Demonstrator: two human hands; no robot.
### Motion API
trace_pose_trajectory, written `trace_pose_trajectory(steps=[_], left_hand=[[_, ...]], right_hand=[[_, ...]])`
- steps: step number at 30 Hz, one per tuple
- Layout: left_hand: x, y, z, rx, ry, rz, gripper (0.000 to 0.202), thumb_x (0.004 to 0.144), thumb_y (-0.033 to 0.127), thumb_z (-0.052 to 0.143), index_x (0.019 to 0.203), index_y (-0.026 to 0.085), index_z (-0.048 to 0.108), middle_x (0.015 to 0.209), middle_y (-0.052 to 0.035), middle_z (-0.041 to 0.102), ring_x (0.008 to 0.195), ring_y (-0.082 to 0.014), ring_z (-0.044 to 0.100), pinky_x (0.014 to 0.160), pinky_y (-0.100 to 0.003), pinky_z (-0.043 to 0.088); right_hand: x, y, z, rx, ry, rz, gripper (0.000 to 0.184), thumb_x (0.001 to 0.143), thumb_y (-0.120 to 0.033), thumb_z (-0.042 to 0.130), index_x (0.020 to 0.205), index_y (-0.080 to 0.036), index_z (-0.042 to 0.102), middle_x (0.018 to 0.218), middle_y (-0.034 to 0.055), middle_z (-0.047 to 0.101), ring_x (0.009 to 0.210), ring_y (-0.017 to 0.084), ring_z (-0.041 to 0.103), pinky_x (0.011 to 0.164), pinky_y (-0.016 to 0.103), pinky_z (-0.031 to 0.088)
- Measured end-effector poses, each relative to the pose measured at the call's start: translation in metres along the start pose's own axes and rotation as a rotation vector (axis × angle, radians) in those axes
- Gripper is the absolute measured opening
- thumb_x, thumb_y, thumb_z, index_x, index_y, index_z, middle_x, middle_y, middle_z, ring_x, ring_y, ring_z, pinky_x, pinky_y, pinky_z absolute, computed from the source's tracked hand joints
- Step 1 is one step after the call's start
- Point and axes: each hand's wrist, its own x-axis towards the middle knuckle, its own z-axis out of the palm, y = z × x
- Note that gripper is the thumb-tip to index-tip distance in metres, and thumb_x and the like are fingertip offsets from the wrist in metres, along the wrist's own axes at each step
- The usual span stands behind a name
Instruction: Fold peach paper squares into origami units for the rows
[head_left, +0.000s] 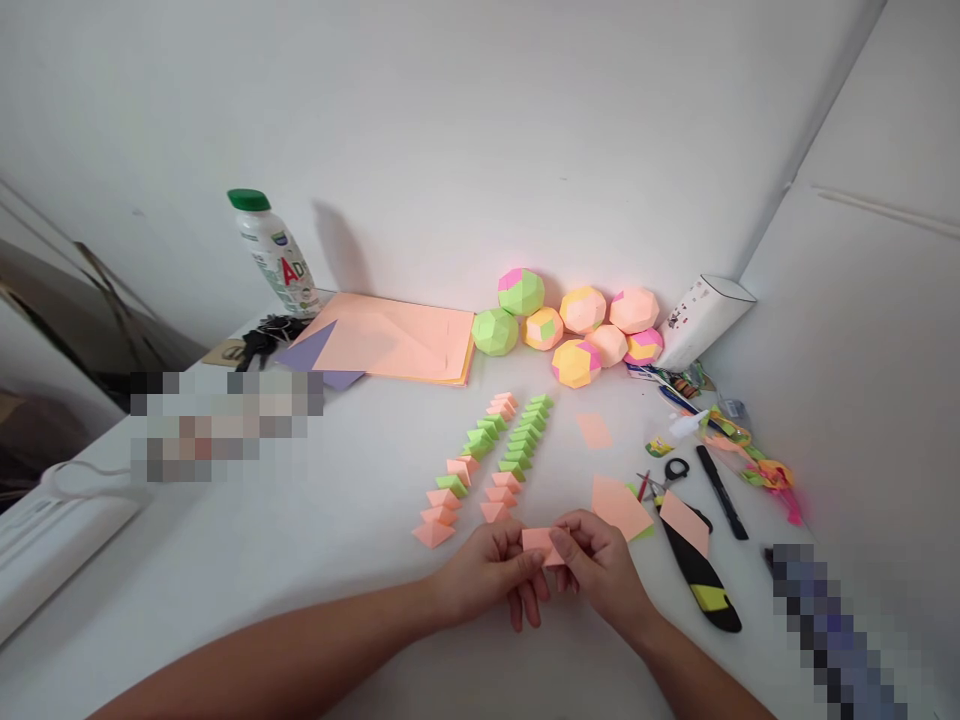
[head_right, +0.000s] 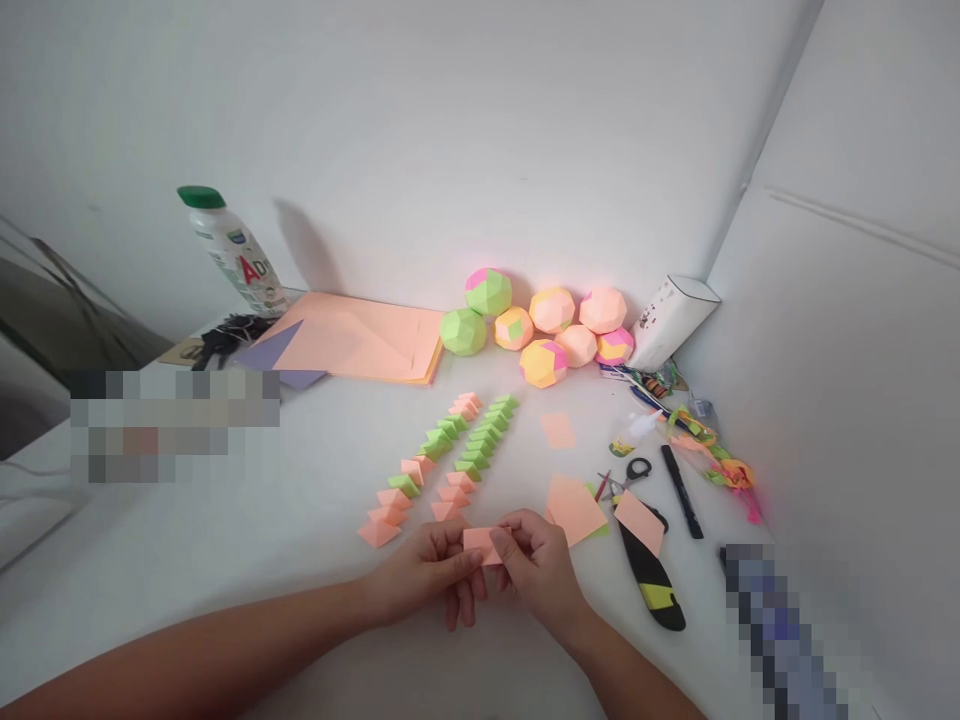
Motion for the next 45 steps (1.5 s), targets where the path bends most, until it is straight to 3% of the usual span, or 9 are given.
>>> trace_pose_trajectory(steps=[4,10,15,22,29,35,41,45], left_hand=[[0.0,0.001,0.0,-0.013,0.022,0.005,0.039,0.078,0.05,0.061,0.07,0.016,0.045,0.063,-0.0035,0.067,0.046,-0.0142,0.064,0.037,-0.021,0.046],[-0.001,0.007,0.001,-0.036,0.041,0.039,0.038,0.08,0.048,0.06,0.067,0.012,0.055,0.061,-0.0058,0.067,0.046,-0.0141,0.064,0.038,-0.02,0.047],[-0.001,0.006,0.001,-0.026,0.062,0.039,0.039,0.08,0.049,0.06,0.065,0.013,0.056,0.056,-0.0043,0.065,0.045,-0.0142,0.063,0.038,-0.02,0.047],[-0.002,0.008,0.001,0.064,0.004,0.003,0.039,0.082,0.046,0.058,0.067,0.011,0.065,0.066,-0.0068,0.07,0.046,-0.0122,0.063,0.037,-0.018,0.046],[-0.004,0.01,0.005,0.062,0.03,0.062,0.031,0.083,0.038,0.057,0.064,0.013,0.06,0.063,-0.0047,0.069,0.044,-0.0102,0.06,0.036,-0.016,0.045],[-0.004,0.009,0.005,0.131,0.037,0.031,0.031,0.079,0.033,0.059,0.055,0.014,0.056,0.049,-0.0001,0.06,0.037,-0.0086,0.054,0.036,-0.018,0.043],[-0.003,0.0,0.005,0.15,0.08,0.019,0.024,0.077,0.035,0.06,0.066,0.015,0.055,0.048,0.0019,0.059,0.033,-0.009,0.053,0.032,-0.017,0.04],[0.0,-0.003,0.003,0.102,0.107,-0.005,0.036,0.075,0.044,0.06,0.056,0.014,0.053,0.045,0.001,0.058,0.032,-0.0098,0.053,0.031,-0.018,0.041]], right_hand=[[0.0,-0.002,-0.001,0.016,-0.012,0.01,0.033,0.084,-0.048,0.055,0.076,-0.016,0.053,0.05,-0.0035,0.053,0.043,0.009,0.049,0.043,0.021,0.039],[0.002,-0.005,-0.002,0.058,-0.134,0.071,0.034,0.08,-0.048,0.061,0.076,-0.015,0.052,0.057,-0.0014,0.059,0.044,0.009,0.053,0.04,0.018,0.037],[0.002,-0.002,-0.001,0.068,-0.139,0.084,0.037,0.081,-0.05,0.058,0.069,-0.016,0.048,0.055,-0.0016,0.06,0.041,0.009,0.054,0.038,0.018,0.036],[0.002,-0.004,-0.002,0.085,-0.149,0.082,0.038,0.08,-0.051,0.059,0.069,-0.015,0.05,0.055,-0.001,0.059,0.04,0.009,0.053,0.038,0.018,0.036],[0.001,-0.012,-0.001,0.018,-0.211,0.114,0.02,0.079,-0.033,0.06,0.074,-0.014,0.057,0.058,-0.0024,0.057,0.042,0.007,0.049,0.037,0.017,0.035],[-0.003,-0.013,0.005,-0.016,-0.177,0.121,0.003,0.074,-0.018,0.056,0.073,-0.015,0.054,0.057,-0.0027,0.059,0.043,0.007,0.048,0.038,0.017,0.037],[-0.002,-0.01,-0.001,-0.132,-0.134,0.148,0.009,0.067,-0.012,0.049,0.062,-0.018,0.046,0.046,-0.0071,0.05,0.034,0.005,0.041,0.033,0.016,0.034],[0.002,-0.014,-0.016,-0.162,-0.098,0.179,0.011,0.067,-0.012,0.049,0.061,-0.019,0.043,0.045,-0.008,0.048,0.033,0.005,0.04,0.031,0.015,0.031]])
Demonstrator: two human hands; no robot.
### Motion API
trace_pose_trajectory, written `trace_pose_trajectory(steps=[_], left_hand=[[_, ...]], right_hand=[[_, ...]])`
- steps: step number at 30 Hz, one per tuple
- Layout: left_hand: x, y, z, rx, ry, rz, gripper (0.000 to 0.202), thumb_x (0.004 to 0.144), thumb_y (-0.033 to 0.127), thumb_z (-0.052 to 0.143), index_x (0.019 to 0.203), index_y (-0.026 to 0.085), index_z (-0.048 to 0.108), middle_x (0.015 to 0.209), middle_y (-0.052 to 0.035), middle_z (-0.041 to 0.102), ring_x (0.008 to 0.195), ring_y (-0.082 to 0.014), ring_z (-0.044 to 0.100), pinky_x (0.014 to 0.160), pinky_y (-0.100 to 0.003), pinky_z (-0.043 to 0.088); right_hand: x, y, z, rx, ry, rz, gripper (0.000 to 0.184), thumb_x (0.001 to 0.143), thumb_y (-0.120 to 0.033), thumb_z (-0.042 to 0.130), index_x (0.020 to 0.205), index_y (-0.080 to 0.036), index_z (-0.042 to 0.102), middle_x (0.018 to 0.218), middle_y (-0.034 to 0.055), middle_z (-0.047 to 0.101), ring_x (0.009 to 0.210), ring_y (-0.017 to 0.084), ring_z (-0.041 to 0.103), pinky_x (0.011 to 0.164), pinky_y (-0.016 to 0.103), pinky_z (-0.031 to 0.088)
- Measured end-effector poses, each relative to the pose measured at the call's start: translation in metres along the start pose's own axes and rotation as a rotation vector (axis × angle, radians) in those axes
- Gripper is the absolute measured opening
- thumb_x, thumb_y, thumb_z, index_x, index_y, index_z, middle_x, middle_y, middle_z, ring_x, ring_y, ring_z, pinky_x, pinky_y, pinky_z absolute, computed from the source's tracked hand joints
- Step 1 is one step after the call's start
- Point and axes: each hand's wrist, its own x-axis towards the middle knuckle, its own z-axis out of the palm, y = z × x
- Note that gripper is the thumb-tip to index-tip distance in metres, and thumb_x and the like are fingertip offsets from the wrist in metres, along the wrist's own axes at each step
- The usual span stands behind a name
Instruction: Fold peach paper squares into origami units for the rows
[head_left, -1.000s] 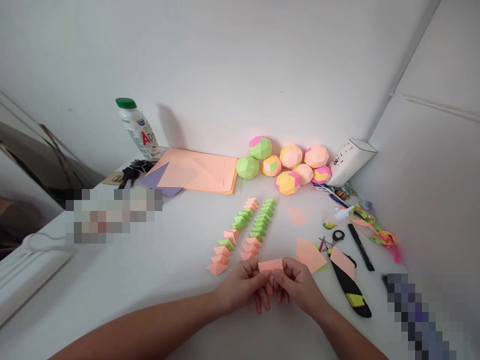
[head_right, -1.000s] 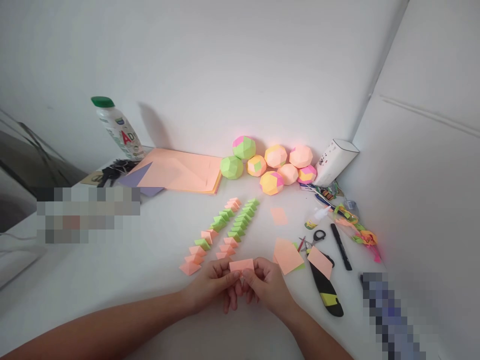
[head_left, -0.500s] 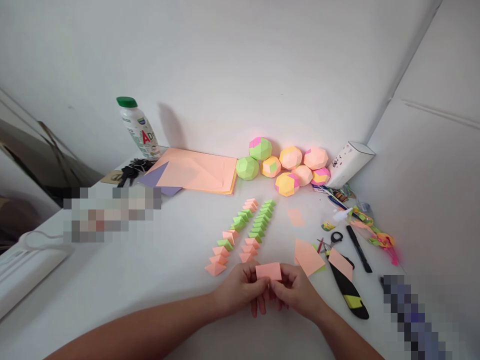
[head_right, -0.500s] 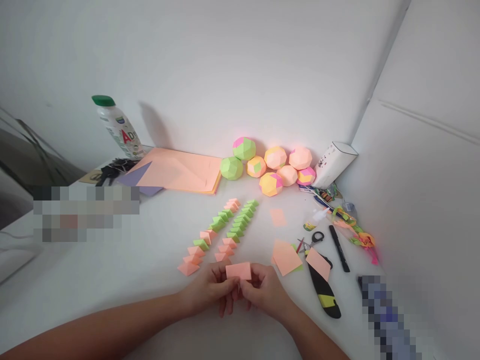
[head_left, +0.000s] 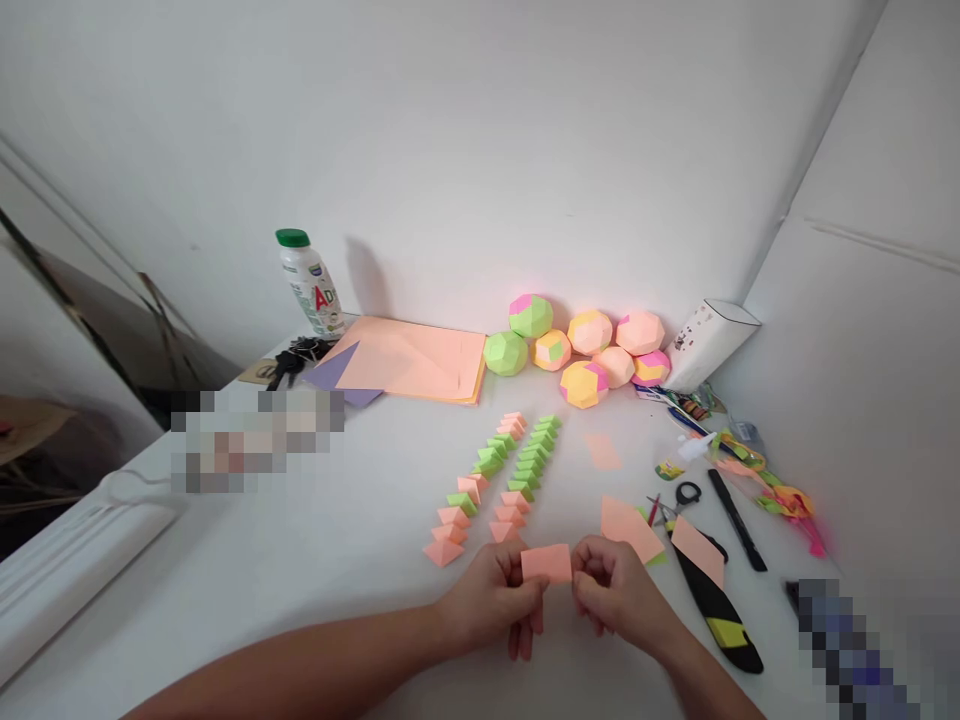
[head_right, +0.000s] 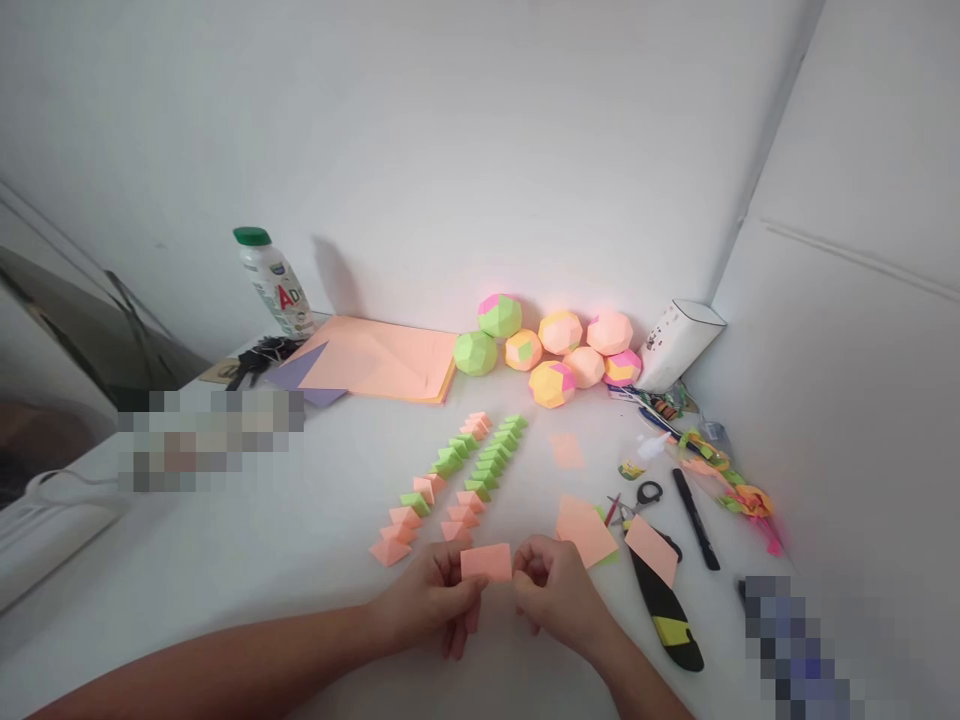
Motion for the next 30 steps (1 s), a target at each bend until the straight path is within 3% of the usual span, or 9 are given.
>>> trace_pose_trajectory(steps=[3,5,8,12,15,22,30], left_hand=[[0.0,0.002,0.0,-0.017,-0.002,-0.005,0.042,0.075,0.047,0.059,0.051,0.013,0.053,0.044,0.0005,0.057,0.032,-0.0097,0.053,0.031,-0.019,0.041],[-0.001,0.005,0.0,-0.021,-0.029,0.005,0.039,0.077,0.046,0.059,0.057,0.013,0.057,0.047,0.0003,0.059,0.033,-0.0093,0.053,0.032,-0.018,0.041],[-0.002,0.007,0.001,-0.004,-0.077,0.028,0.036,0.079,0.044,0.058,0.063,0.012,0.06,0.055,-0.0015,0.064,0.036,-0.0085,0.055,0.034,-0.018,0.042],[-0.001,0.001,0.002,-0.044,0.017,0.014,0.036,0.077,0.05,0.059,0.067,0.017,0.048,0.051,0.0011,0.063,0.033,-0.0105,0.055,0.03,-0.018,0.04],[0.001,-0.003,0.001,-0.098,0.069,0.011,0.039,0.074,0.051,0.062,0.07,0.019,0.041,0.049,0.0024,0.063,0.032,-0.0113,0.055,0.029,-0.018,0.039],[0.0,0.002,-0.001,-0.286,0.024,0.08,0.035,0.082,0.05,0.054,0.077,0.019,0.04,0.067,-0.0024,0.067,0.046,-0.0147,0.063,0.035,-0.02,0.045],[0.001,0.002,-0.003,-0.209,-0.006,0.139,0.031,0.083,0.046,0.058,0.081,0.016,0.051,0.064,0.0,0.06,0.047,-0.0106,0.058,0.037,-0.02,0.047]], right_hand=[[0.0,-0.001,-0.003,0.049,0.033,-0.052,0.009,0.073,-0.017,0.052,0.067,-0.018,0.045,0.053,-0.0052,0.054,0.039,0.007,0.046,0.033,0.015,0.03],[0.0,0.001,0.001,0.089,-0.015,-0.091,0.008,0.078,-0.024,0.056,0.079,-0.017,0.051,0.059,-0.0035,0.057,0.043,0.008,0.05,0.036,0.016,0.034],[0.001,0.007,0.012,0.195,-0.152,-0.132,0.024,0.082,-0.037,0.058,0.076,-0.015,0.052,0.055,-0.0014,0.059,0.043,0.009,0.053,0.041,0.018,0.04],[0.003,0.012,0.013,0.327,-0.154,-0.115,0.035,0.08,-0.046,0.061,0.074,-0.014,0.051,0.057,0.0015,0.063,0.04,0.01,0.057,0.038,0.02,0.042],[0.003,0.01,0.007,0.36,-0.136,-0.1,0.036,0.079,-0.047,0.062,0.072,-0.013,0.051,0.058,0.0021,0.063,0.039,0.011,0.058,0.037,0.019,0.041],[0.002,0.008,0.006,0.341,-0.071,-0.143,0.033,0.081,-0.044,0.062,0.07,-0.015,0.052,0.06,0.0016,0.064,0.042,0.011,0.057,0.041,0.021,0.043],[0.003,0.004,0.008,0.068,0.037,-0.35,0.018,0.083,-0.03,0.061,0.077,-0.016,0.072,0.06,0.001,0.061,0.053,0.012,0.056,0.052,0.023,0.048]])
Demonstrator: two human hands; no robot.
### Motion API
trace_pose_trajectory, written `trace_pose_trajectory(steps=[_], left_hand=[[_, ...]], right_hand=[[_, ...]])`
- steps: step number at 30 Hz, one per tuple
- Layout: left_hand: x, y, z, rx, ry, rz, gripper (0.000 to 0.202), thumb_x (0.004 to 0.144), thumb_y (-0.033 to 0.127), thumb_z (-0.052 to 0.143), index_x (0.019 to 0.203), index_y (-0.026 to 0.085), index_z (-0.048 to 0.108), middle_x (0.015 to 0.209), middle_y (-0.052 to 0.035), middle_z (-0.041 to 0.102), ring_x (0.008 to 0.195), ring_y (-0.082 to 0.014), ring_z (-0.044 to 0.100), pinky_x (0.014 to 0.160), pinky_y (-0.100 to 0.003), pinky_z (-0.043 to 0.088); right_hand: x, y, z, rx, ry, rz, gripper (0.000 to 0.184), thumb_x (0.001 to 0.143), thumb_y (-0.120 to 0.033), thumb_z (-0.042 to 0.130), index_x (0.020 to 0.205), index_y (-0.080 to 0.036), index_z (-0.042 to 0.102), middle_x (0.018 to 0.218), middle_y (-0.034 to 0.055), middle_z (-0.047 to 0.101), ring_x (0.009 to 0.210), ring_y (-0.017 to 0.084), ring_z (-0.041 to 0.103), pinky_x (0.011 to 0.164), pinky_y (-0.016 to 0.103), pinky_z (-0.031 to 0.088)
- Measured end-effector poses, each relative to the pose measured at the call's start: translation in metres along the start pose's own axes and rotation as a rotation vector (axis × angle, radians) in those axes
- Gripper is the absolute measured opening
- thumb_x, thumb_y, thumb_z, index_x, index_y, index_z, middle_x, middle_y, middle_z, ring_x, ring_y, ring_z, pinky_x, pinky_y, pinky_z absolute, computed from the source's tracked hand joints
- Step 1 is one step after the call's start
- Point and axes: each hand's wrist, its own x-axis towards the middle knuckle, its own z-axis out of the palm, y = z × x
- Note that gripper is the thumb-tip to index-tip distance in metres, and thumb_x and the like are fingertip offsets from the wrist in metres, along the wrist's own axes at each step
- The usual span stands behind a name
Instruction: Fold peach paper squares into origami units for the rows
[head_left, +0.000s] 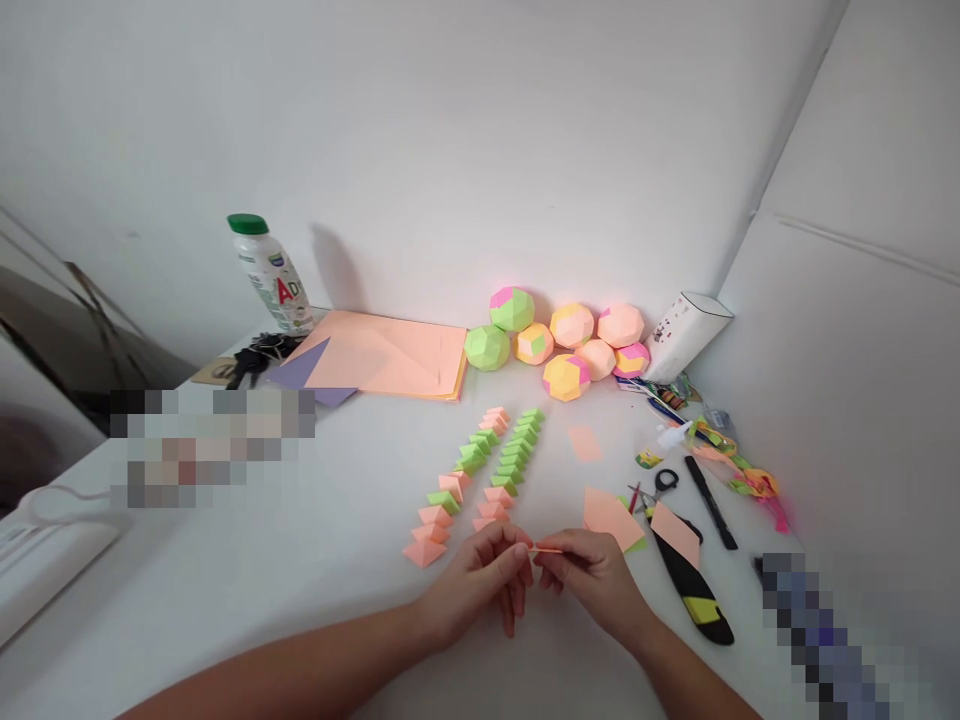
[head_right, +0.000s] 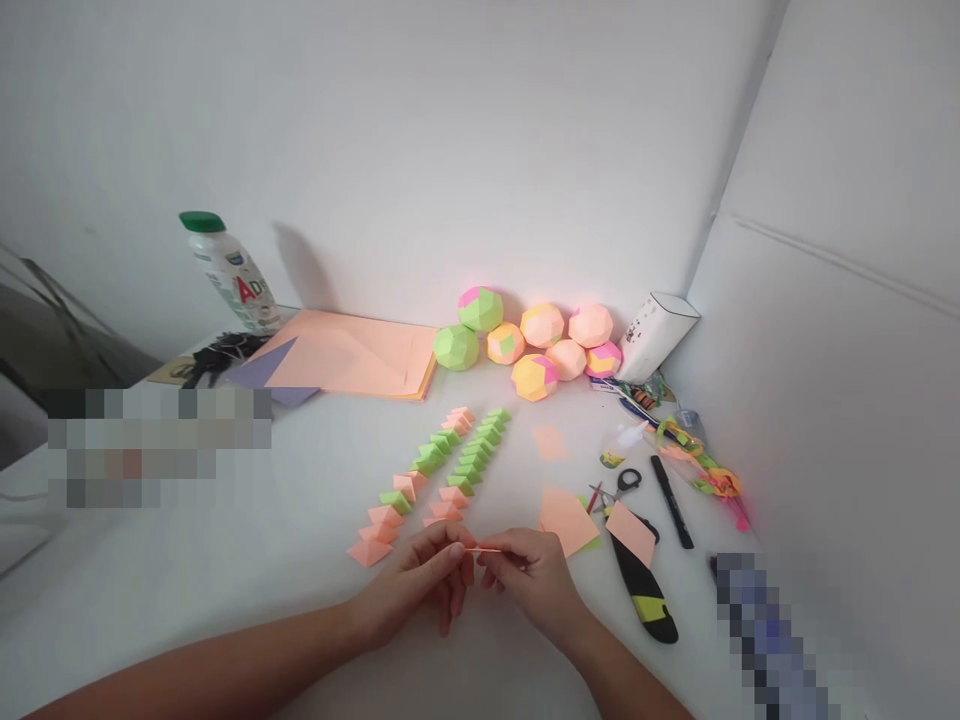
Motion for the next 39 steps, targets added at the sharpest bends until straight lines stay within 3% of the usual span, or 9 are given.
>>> trace_pose_trajectory(steps=[5,9,13,21,34,39], left_hand=[[0.0,0.0022,-0.0014,0.0,-0.001,0.002,0.031,0.081,0.046,0.06,0.087,0.015,0.055,0.057,0.0014,0.059,0.044,-0.0096,0.054,0.039,-0.02,0.047],[-0.0008,0.003,-0.0011,0.044,0.022,-0.012,0.034,0.081,0.047,0.06,0.092,0.015,0.057,0.054,0.0026,0.059,0.04,-0.0086,0.054,0.041,-0.02,0.046],[-0.0019,0.0031,-0.0002,0.05,0.052,-0.016,0.038,0.076,0.047,0.065,0.095,0.015,0.056,0.052,0.0043,0.058,0.039,-0.0088,0.053,0.041,-0.021,0.047],[-0.0011,0.0034,0.0015,0.059,0.081,0.01,0.033,0.075,0.04,0.069,0.095,0.017,0.058,0.06,0.0041,0.058,0.043,-0.0081,0.054,0.04,-0.02,0.048],[-0.0001,0.0011,0.0009,0.075,0.072,0.035,0.033,0.075,0.04,0.069,0.096,0.017,0.058,0.057,0.0066,0.051,0.042,-0.0085,0.054,0.039,-0.021,0.048],[-0.0015,0.0036,0.001,0.088,0.091,0.011,0.033,0.076,0.042,0.067,0.096,0.017,0.058,0.058,0.0054,0.055,0.041,-0.0087,0.054,0.04,-0.022,0.047]], right_hand=[[-0.0001,0.0007,-0.0027,-0.046,-0.018,-0.033,0.015,0.081,-0.029,0.064,0.09,-0.02,0.073,0.07,0.0024,0.065,0.063,0.014,0.06,0.06,0.025,0.05],[-0.0024,0.002,-0.0046,-0.004,-0.032,-0.029,0.025,0.081,-0.034,0.064,0.1,-0.019,0.069,0.084,0.0065,0.067,0.075,0.017,0.062,0.066,0.028,0.051],[-0.0031,0.0019,-0.0051,0.026,-0.027,0.012,0.026,0.085,-0.037,0.059,0.097,-0.016,0.067,0.085,0.0074,0.065,0.067,0.015,0.062,0.061,0.027,0.051],[-0.0017,0.0025,-0.0055,0.033,-0.026,0.107,0.029,0.085,-0.04,0.057,0.1,-0.015,0.063,0.091,0.0093,0.064,0.078,0.02,0.063,0.068,0.031,0.052],[-0.0024,0.0019,-0.0058,-0.001,-0.023,0.121,0.028,0.085,-0.038,0.055,0.101,-0.017,0.062,0.095,0.0077,0.062,0.076,0.019,0.061,0.07,0.031,0.051],[-0.0027,0.0061,-0.0058,-0.043,-0.033,0.1,0.027,0.086,-0.037,0.054,0.102,-0.017,0.062,0.096,0.0076,0.062,0.078,0.019,0.059,0.07,0.03,0.05]])
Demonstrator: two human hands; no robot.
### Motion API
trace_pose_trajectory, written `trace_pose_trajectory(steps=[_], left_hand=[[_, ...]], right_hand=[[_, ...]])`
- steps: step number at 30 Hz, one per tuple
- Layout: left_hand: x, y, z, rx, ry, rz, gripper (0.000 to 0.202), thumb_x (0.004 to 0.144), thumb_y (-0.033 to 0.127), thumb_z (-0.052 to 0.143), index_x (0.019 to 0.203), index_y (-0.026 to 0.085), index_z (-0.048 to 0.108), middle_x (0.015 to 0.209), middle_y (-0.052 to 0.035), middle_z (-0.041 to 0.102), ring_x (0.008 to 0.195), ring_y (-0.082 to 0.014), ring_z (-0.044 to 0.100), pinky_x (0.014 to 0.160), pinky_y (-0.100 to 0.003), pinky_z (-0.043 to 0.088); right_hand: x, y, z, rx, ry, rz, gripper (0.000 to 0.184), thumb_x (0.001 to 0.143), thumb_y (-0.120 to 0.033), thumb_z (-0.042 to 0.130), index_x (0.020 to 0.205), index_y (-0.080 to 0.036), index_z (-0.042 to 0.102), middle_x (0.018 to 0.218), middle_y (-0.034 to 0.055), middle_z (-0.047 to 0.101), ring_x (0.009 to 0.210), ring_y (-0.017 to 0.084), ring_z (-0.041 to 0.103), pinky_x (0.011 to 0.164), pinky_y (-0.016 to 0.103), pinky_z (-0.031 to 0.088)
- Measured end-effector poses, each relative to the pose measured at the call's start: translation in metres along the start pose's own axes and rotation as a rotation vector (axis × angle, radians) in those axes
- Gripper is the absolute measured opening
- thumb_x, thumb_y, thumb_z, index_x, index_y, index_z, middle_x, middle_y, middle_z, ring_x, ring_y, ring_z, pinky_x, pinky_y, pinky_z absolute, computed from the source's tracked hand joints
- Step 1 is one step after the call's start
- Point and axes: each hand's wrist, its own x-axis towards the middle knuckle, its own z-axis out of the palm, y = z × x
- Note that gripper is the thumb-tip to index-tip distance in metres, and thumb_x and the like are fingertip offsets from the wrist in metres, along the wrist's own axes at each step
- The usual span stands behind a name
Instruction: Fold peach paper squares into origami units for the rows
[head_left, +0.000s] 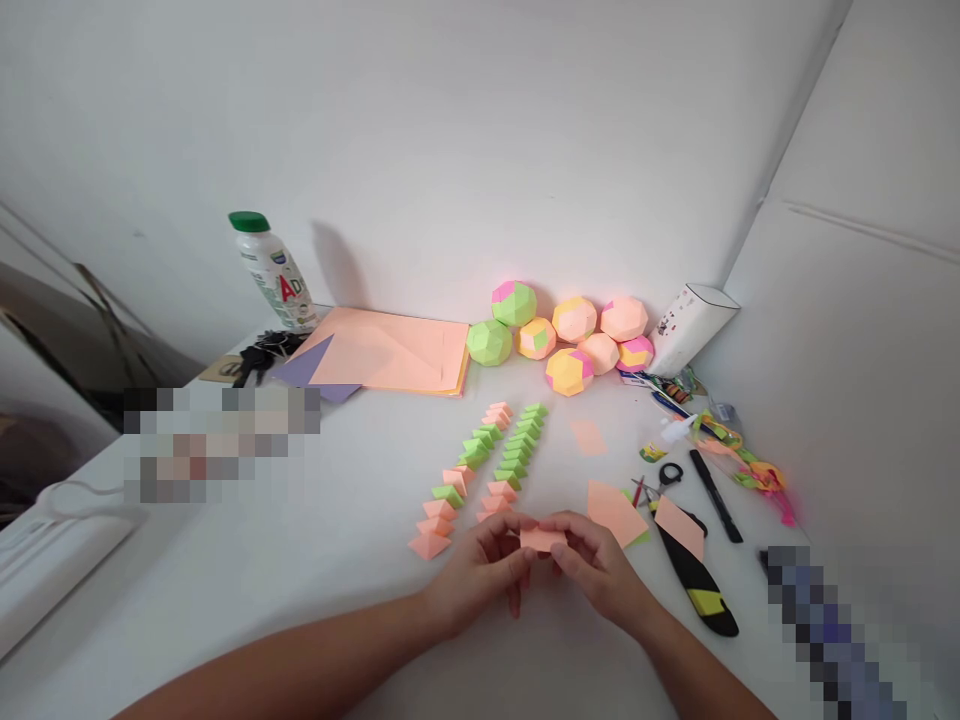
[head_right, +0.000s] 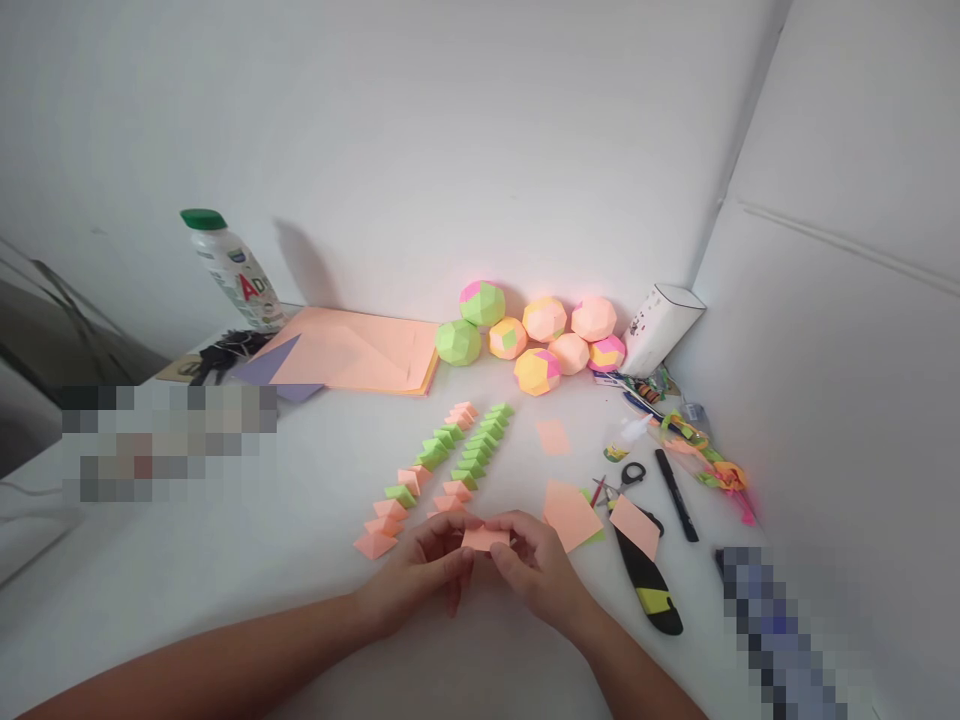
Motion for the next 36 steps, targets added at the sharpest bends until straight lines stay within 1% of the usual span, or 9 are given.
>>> trace_pose_trajectory(steps=[4,9,13,19,23,26,28,32,36], left_hand=[[0.0,0.0,-0.001,0.008,-0.006,-0.002,0.032,0.077,0.043,0.066,0.095,0.018,0.057,0.06,0.0045,0.059,0.039,-0.0084,0.055,0.041,-0.021,0.044],[0.001,-0.003,-0.003,0.008,-0.013,0.011,0.033,0.077,0.043,0.066,0.096,0.018,0.058,0.056,0.0052,0.056,0.04,-0.0098,0.055,0.041,-0.022,0.045],[0.0,-0.001,-0.001,0.013,-0.011,0.014,0.034,0.076,0.042,0.067,0.097,0.017,0.058,0.055,0.006,0.055,0.039,-0.0093,0.055,0.041,-0.022,0.044],[-0.002,0.006,0.0,-0.036,-0.083,-0.004,0.035,0.078,0.045,0.063,0.097,0.016,0.058,0.059,0.0028,0.058,0.043,-0.0103,0.056,0.044,-0.023,0.047],[-0.002,0.005,-0.002,-0.076,-0.062,-0.02,0.037,0.079,0.049,0.061,0.098,0.017,0.057,0.057,0.0026,0.058,0.043,-0.0116,0.056,0.043,-0.025,0.047],[-0.001,0.003,-0.003,-0.062,-0.053,-0.019,0.036,0.077,0.046,0.064,0.097,0.017,0.056,0.056,0.0036,0.058,0.041,-0.0107,0.055,0.043,-0.024,0.046],[-0.001,0.002,-0.002,-0.05,-0.05,-0.021,0.035,0.076,0.044,0.066,0.097,0.017,0.056,0.056,0.0038,0.058,0.041,-0.0098,0.054,0.043,-0.023,0.046],[0.001,0.002,0.0,-0.019,-0.065,-0.031,0.032,0.076,0.044,0.066,0.089,0.016,0.057,0.056,0.0027,0.059,0.043,-0.0106,0.055,0.042,-0.023,0.047],[0.0,0.004,0.002,0.073,-0.073,-0.107,0.034,0.078,0.049,0.061,0.075,0.017,0.053,0.044,0.0043,0.057,0.035,-0.01,0.052,0.037,-0.02,0.04]], right_hand=[[0.0,0.001,0.0,-0.046,0.001,-0.024,0.028,0.087,-0.037,0.053,0.104,-0.017,0.061,0.096,0.0076,0.063,0.077,0.018,0.058,0.068,0.029,0.049],[0.0,-0.002,0.0,-0.089,0.005,-0.039,0.028,0.088,-0.04,0.05,0.103,-0.018,0.062,0.097,0.0076,0.063,0.078,0.019,0.057,0.067,0.029,0.047],[0.0,-0.005,0.0,-0.097,0.027,-0.032,0.032,0.089,-0.043,0.049,0.101,-0.017,0.063,0.096,0.008,0.064,0.079,0.019,0.058,0.066,0.028,0.048],[0.0,-0.01,0.002,-0.105,0.03,-0.085,0.036,0.092,-0.043,0.044,0.103,-0.017,0.066,0.087,0.0073,0.067,0.078,0.019,0.061,0.072,0.03,0.049],[-0.001,-0.011,0.002,-0.169,0.038,-0.105,0.036,0.092,-0.043,0.044,0.104,-0.018,0.066,0.085,0.0068,0.068,0.075,0.019,0.06,0.067,0.028,0.048],[-0.001,-0.012,0.002,-0.172,0.026,-0.134,0.036,0.093,-0.042,0.043,0.102,-0.018,0.067,0.086,0.0066,0.068,0.079,0.02,0.061,0.071,0.028,0.047],[-0.001,-0.012,0.001,-0.164,0.018,-0.145,0.037,0.093,-0.042,0.041,0.098,-0.018,0.069,0.082,0.0055,0.068,0.077,0.02,0.061,0.07,0.027,0.047],[-0.001,-0.01,0.002,-0.19,0.049,-0.141,0.039,0.094,-0.042,0.041,0.087,-0.017,0.07,0.069,0.0033,0.064,0.065,0.017,0.058,0.059,0.025,0.044],[-0.002,-0.004,0.004,-0.196,0.092,-0.153,0.031,0.092,-0.04,0.045,0.089,-0.018,0.066,0.072,0.004,0.064,0.065,0.017,0.057,0.06,0.025,0.044]])
